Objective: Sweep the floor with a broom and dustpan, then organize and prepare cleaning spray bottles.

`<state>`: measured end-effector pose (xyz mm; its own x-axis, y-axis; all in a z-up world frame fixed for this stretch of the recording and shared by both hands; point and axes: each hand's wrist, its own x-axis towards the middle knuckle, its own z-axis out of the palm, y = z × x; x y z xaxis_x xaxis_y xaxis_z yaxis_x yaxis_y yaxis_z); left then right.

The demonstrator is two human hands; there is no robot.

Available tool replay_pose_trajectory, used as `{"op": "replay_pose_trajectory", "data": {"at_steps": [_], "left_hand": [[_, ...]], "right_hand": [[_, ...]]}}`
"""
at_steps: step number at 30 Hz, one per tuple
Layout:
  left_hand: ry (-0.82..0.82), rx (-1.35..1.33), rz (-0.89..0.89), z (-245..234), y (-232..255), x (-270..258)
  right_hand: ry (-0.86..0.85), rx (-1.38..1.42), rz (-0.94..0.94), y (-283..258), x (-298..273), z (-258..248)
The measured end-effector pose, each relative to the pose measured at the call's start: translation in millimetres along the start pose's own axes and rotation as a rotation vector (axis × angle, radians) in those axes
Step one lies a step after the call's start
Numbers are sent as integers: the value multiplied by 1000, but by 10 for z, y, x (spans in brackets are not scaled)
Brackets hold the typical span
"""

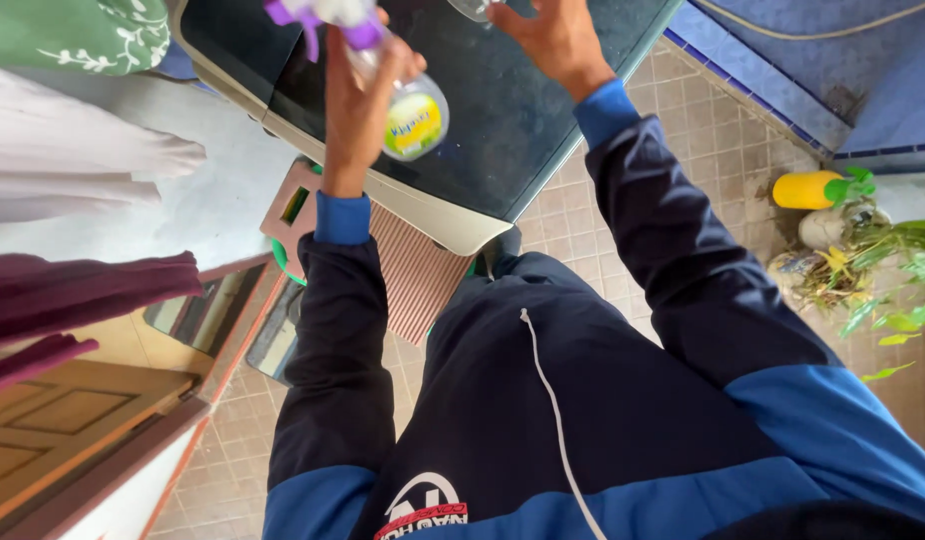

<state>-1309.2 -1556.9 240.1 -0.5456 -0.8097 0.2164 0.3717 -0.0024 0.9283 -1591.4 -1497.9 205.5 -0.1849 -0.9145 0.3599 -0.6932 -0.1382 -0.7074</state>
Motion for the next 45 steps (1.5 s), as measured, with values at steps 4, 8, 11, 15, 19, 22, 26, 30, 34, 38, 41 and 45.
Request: {"op": "replay_pose_trajectory", "data": {"at_steps": [4, 8, 11, 15, 19, 22, 26, 30, 34, 38, 41, 45], "left_hand": [[-185, 139, -117, 424, 162, -218], [-448, 548, 21, 822, -160, -328], [-583, 622, 47, 1271, -321, -373], [-745, 701, 29, 1837, -400, -331], [-812, 777, 90, 2433, -534, -305], [-679, 885, 375, 2882, -837, -392], [-830, 790, 383, 3484, -1059, -377], [-1011, 797, 344, 4128, -1191, -286], [-1064, 741, 370, 4721, -1306, -203], [-1164, 729, 239, 5269, -1520, -141], [-1091, 682, 286, 5681, -1804, -139], [-916, 631, 328, 6123, -2006, -104]], "right_hand": [[221, -20, 86, 48, -663, -207], [256, 548, 396, -725, -1065, -704], [106, 839, 551, -993, -1448, -1024], [113, 321, 348, -853, -1837, -1336], [231, 289, 591, -750, -2200, -1661], [423, 345, 619, -677, -2480, -1927], [533, 326, 647, -469, -2819, -2390], [523, 303, 646, -165, -3160, -2884], [548, 373, 672, 103, -3387, -3379], [539, 342, 695, 400, -3606, -3772], [614, 366, 685, 657, -3635, -3990], [985, 691, 697, 1117, -3685, -4063]]}}
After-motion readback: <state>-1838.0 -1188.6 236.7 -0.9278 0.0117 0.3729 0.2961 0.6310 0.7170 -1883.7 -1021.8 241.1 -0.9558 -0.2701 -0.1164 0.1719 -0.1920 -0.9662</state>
